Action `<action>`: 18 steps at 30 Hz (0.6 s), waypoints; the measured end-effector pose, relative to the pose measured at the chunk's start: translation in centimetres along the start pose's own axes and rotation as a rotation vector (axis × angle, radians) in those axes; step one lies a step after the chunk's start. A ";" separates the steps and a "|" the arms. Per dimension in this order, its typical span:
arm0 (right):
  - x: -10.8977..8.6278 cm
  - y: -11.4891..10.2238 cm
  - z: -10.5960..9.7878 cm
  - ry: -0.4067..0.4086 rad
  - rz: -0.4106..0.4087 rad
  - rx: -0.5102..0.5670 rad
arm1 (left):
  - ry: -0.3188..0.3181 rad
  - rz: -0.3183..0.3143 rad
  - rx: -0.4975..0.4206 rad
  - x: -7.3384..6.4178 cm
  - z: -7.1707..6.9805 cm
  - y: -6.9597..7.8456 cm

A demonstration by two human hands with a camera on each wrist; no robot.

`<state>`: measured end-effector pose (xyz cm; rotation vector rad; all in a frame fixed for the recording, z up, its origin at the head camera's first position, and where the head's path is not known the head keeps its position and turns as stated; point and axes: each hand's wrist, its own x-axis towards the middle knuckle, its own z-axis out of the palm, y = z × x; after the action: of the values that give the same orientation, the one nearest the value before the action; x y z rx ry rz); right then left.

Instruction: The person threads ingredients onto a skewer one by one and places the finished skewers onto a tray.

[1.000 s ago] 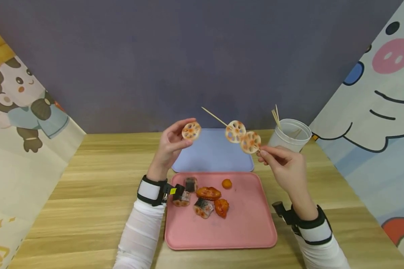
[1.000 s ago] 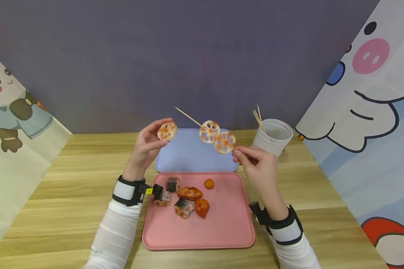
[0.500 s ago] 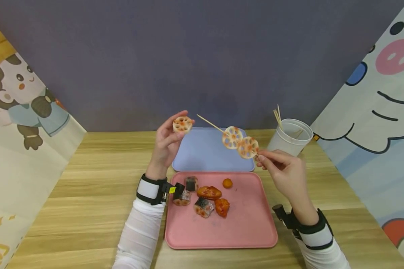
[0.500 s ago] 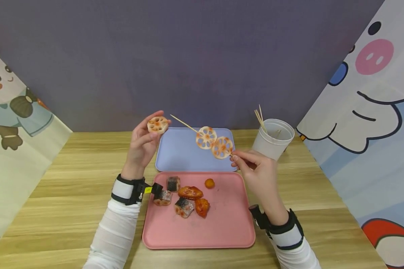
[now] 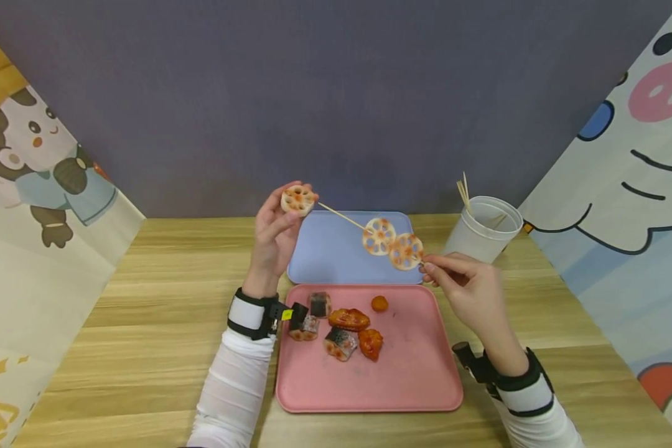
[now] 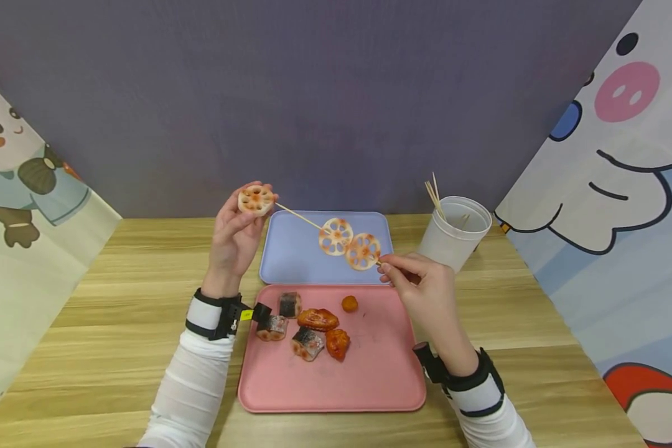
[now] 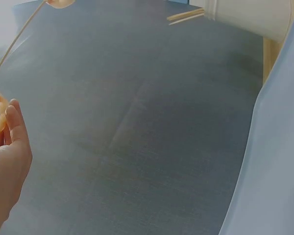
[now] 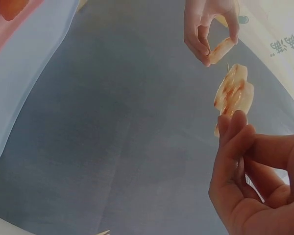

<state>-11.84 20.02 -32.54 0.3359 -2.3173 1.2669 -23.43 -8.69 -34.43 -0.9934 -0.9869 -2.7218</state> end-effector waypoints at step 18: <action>-0.1 -0.3 0.3 -0.010 -0.008 -0.008 | -0.022 0.012 -0.006 0.1 0.4 -0.1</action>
<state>-11.72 19.65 -32.52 0.3485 -2.3267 1.2543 -23.32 -8.33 -34.15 -1.0292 -0.9738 -2.7112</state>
